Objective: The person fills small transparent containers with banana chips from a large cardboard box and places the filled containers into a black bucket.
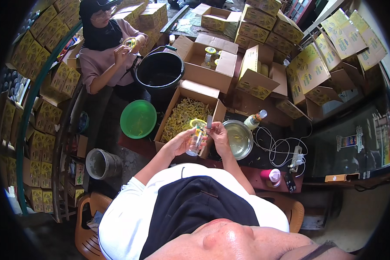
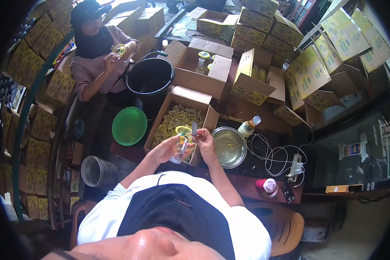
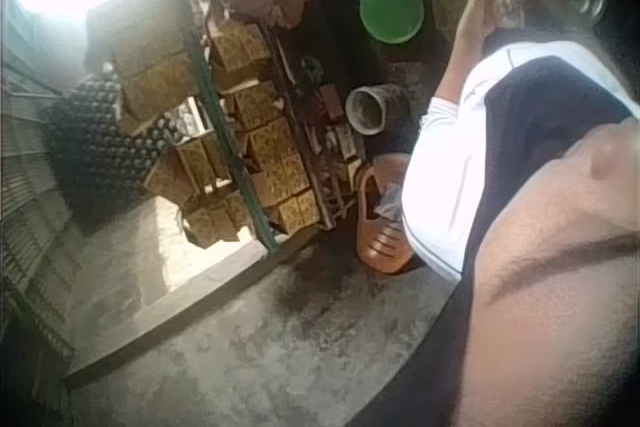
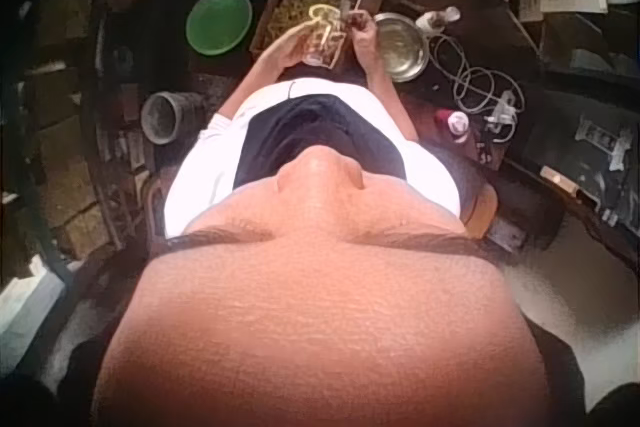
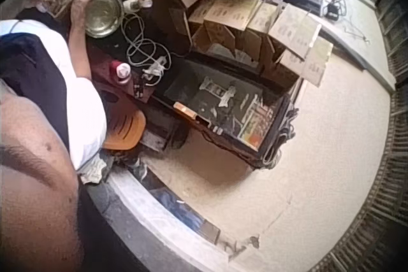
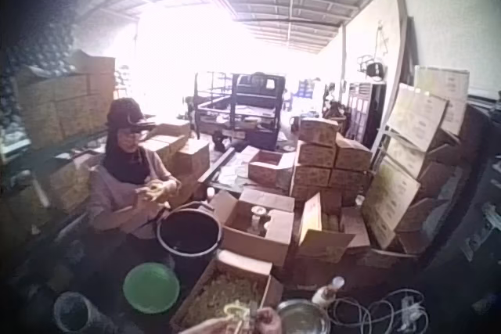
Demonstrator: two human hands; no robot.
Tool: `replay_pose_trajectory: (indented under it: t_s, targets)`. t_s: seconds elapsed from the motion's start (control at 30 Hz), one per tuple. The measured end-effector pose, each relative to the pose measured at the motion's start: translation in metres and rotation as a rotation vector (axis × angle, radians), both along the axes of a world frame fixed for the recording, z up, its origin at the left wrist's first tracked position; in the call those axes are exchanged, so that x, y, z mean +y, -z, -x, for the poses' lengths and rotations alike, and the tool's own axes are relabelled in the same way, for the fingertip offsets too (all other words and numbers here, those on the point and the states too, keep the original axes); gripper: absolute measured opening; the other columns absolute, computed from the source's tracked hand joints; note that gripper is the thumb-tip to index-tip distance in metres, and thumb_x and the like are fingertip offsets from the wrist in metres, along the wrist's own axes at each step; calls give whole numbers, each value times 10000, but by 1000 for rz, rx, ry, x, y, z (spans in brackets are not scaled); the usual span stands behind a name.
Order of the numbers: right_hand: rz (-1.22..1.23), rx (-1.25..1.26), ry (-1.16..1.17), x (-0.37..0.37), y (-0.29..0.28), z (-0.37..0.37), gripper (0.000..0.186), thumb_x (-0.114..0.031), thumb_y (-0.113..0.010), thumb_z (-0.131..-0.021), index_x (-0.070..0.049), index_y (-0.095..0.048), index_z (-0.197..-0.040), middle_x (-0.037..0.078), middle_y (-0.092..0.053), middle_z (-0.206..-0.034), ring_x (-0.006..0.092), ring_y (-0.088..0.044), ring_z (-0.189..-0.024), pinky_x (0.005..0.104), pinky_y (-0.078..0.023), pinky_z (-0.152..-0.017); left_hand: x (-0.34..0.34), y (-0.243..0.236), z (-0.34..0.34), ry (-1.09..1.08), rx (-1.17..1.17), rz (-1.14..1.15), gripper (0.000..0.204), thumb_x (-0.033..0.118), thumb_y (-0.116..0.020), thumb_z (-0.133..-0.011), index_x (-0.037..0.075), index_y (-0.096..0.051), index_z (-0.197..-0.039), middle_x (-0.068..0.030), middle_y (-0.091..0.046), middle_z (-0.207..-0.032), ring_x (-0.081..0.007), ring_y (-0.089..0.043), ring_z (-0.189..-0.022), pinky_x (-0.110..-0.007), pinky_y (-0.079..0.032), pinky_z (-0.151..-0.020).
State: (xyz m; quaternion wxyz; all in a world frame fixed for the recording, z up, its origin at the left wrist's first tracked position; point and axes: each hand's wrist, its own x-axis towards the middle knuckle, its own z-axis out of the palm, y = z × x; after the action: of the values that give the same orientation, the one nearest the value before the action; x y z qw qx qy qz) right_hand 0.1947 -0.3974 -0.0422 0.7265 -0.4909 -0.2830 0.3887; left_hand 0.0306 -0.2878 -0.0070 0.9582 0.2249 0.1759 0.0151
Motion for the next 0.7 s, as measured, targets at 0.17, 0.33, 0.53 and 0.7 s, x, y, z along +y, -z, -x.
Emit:
replay_pose_trajectory:
  t_s: [0.17, 0.33, 0.53, 0.7]
  targets:
    - [138, -337, 173, 1, 1, -8, 161, -29, -699, -853, -42, -607, -984, 7, -627, -854, 74, -584, -768, 235, -469, -719, 0, 5, -5, -296, 246, -660, 620, 149, -796, -781, 70, -426, -1272, -102, -585, -1146, -191, -637, -963, -337, -566, -784]
    - [175, -525, 195, -7, -21, 3, 120, -13, -693, -844, -21, -643, -954, 29, -608, -848, 97, -600, -732, 254, -484, -651, 11, 20, 0, -432, 366, -1562, 620, 123, -842, -675, 57, -501, -1189, -46, -583, -1034, -145, -595, -924, -289, -527, -795]
    - [164, -792, 192, -13, -40, 21, 153, 12, -685, -817, -55, -689, -954, 79, -599, -867, 187, -630, -738, 317, -515, -622, 5, 3, -6, -476, 520, -1545, 527, 97, -801, -701, 30, -482, -1115, -129, -620, -985, -273, -663, -867, -381, -534, -782]
    - [156, -864, 314, -15, -51, 19, 171, 2, -681, -801, -71, -695, -956, 85, -583, -850, 252, -613, -795, 359, -509, -633, 3, 7, -4, -621, 534, -1816, 581, 104, -762, -732, 29, -413, -1189, -175, -597, -997, -344, -621, -908, -432, -498, -807]
